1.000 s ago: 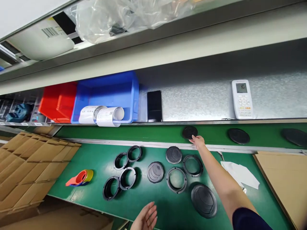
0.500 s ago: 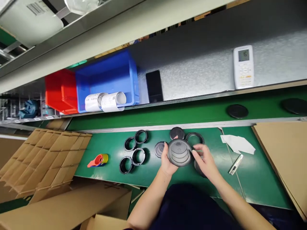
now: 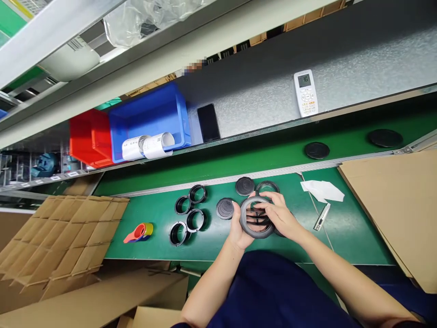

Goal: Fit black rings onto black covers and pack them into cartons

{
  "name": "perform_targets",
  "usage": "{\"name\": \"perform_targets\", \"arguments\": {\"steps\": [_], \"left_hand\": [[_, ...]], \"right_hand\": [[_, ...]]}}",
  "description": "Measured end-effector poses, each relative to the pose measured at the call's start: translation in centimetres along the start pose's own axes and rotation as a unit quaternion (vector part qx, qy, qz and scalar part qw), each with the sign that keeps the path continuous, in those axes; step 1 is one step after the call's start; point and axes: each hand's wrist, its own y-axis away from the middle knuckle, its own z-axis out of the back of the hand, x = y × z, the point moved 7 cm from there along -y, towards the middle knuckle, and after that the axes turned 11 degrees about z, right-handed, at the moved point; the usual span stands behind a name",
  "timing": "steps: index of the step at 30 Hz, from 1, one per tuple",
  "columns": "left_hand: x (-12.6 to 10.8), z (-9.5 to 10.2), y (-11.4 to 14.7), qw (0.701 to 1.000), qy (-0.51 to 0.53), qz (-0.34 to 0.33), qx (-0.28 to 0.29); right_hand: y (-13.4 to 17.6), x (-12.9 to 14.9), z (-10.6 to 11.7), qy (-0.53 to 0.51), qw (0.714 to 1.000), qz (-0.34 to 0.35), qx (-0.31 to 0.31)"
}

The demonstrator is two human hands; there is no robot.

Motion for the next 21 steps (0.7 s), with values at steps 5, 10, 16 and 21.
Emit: {"name": "perform_targets", "arguments": {"steps": [5, 10, 16, 21], "left_hand": [[0.4, -1.3, 0.8, 0.999, 0.012, -0.013, 0.032], [0.8, -1.2, 1.3, 0.999, 0.017, -0.021, 0.016], [1.0, -0.4, 0.5, 1.0, 0.018, -0.018, -0.002], [2.3, 3.5, -1.0, 0.995, 0.032, 0.02, -0.096]], "right_hand": [[0.1, 0.0, 0.9, -0.109, 0.991, -0.061, -0.05], [0.5, 0.6, 1.3, -0.115, 0.99, -0.065, -0.048], [1.7, 0.7, 1.3, -0.025, 0.999, -0.009, -0.046], [4.5, 0.7, -3.1, 0.127, 0.974, 0.122, 0.14]]}}
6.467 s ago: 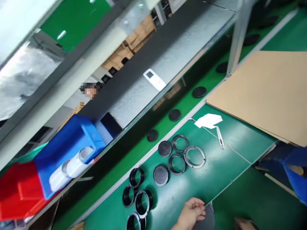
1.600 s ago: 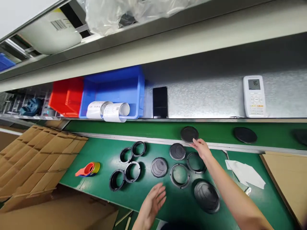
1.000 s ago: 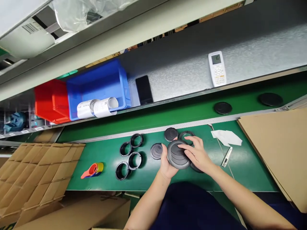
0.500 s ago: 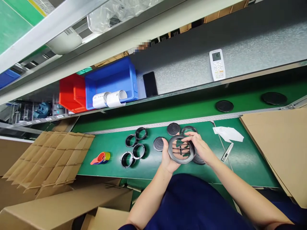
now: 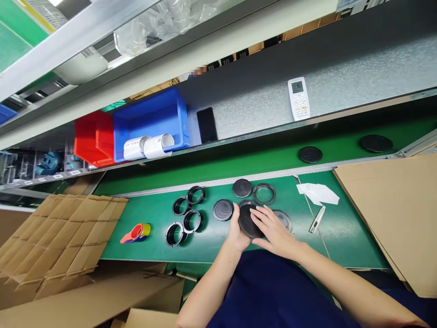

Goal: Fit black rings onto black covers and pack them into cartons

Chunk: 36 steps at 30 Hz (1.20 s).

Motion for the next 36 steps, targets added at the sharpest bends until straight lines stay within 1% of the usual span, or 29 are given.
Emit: {"name": "perform_targets", "arguments": {"steps": [2, 4, 5, 6, 8, 10, 12, 14, 16, 17, 18, 21, 23, 24, 26, 27, 28, 29, 30, 31, 32, 33, 34, 35, 36], "left_hand": [[1.2, 1.3, -1.0, 0.998, -0.026, 0.056, -0.022], [1.9, 2.1, -1.6, 0.995, -0.047, 0.089, -0.023], [1.9, 2.4, -1.9, 0.993, -0.053, 0.098, -0.027], [1.7, 2.8, -2.0, 0.992, -0.059, 0.099, -0.044], [0.6, 3.9, -1.9, 0.989, -0.076, 0.082, -0.099], [-0.9, 5.0, -1.5, 0.984, -0.088, 0.057, -0.144], [-2.3, 5.8, -1.0, 0.984, -0.085, 0.041, -0.154], [-3.2, 6.9, -0.5, 0.985, -0.068, 0.039, -0.152], [-3.8, 8.3, -0.1, 0.985, -0.046, 0.039, -0.164], [-3.9, 9.1, 0.1, 0.984, -0.034, 0.041, -0.173], [-3.9, 9.9, 0.2, 0.982, -0.023, 0.046, -0.183], [-3.8, 12.1, 0.0, 0.973, -0.019, 0.049, -0.224], [-3.9, 13.4, -0.3, 0.964, -0.031, 0.044, -0.262], [-3.9, 13.9, -0.5, 0.96, -0.032, 0.045, -0.275], [-4.1, 14.3, -1.2, 0.959, -0.018, 0.044, -0.281], [-4.3, 14.4, -1.6, 0.96, -0.009, 0.039, -0.278], [-4.5, 14.5, -1.9, 0.96, -0.004, 0.03, -0.279], [-4.8, 14.5, -2.0, 0.959, -0.002, 0.02, -0.284], [-5.0, 14.4, -2.1, 0.956, -0.003, 0.009, -0.293], [-5.2, 14.3, -2.0, 0.953, -0.005, 0.0, -0.304], [-5.3, 14.0, -1.8, 0.95, -0.008, -0.004, -0.312], [-5.3, 13.7, -1.6, 0.949, -0.008, -0.005, -0.317], [-5.2, 13.2, -1.4, 0.948, -0.005, -0.001, -0.317], [-5.1, 12.7, -1.1, 0.948, 0.001, 0.004, -0.317], [-5.0, 12.3, -1.0, 0.948, 0.009, 0.012, -0.317]], "right_hand": [[0.7, -1.2, -2.1, -0.016, 0.997, -0.04, 0.058], [0.8, -2.9, -3.7, -0.061, 0.99, -0.08, 0.099], [0.5, -4.1, -4.3, -0.076, 0.986, -0.096, 0.111], [0.0, -5.5, -4.5, -0.073, 0.985, -0.114, 0.11], [-1.2, -9.2, -4.1, -0.006, 0.983, -0.17, 0.072], [-2.2, -13.1, -3.2, 0.1, 0.968, -0.226, 0.031], [-3.0, -16.2, -2.9, 0.179, 0.952, -0.248, 0.031], [-3.4, -18.3, -3.3, 0.218, 0.942, -0.247, 0.06], [-3.8, -19.3, -3.6, 0.238, 0.937, -0.242, 0.086], [-4.1, -19.4, -3.5, 0.245, 0.936, -0.237, 0.089], [-4.5, -19.2, -3.2, 0.251, 0.937, -0.228, 0.081], [-6.2, -18.0, -2.3, 0.263, 0.947, -0.185, 0.024], [-6.9, -17.5, -2.8, 0.253, 0.955, -0.153, 0.012], [-7.0, -17.6, -3.6, 0.24, 0.96, -0.145, 0.022], [-6.8, -18.7, -5.1, 0.207, 0.966, -0.145, 0.057], [-6.7, -19.5, -5.5, 0.187, 0.968, -0.149, 0.074], [-6.6, -20.5, -5.2, 0.169, 0.97, -0.157, 0.082], [-6.5, -21.8, -4.1, 0.155, 0.97, -0.172, 0.075], [-6.3, -23.2, -2.0, 0.141, 0.969, -0.198, 0.044], [-5.8, -25.0, 1.2, 0.12, 0.963, -0.24, -0.024], [-4.8, -26.9, 4.9, 0.104, 0.944, -0.295, -0.105], [-2.9, -29.2, 9.1, 0.06, 0.897, -0.368, -0.238], [-0.5, -31.3, 12.7, -0.002, 0.823, -0.423, -0.379], [0.9, -33.4, 15.3, -0.031, 0.789, -0.448, -0.419], [1.9, -35.5, 17.2, -0.062, 0.774, -0.46, -0.432]]}}
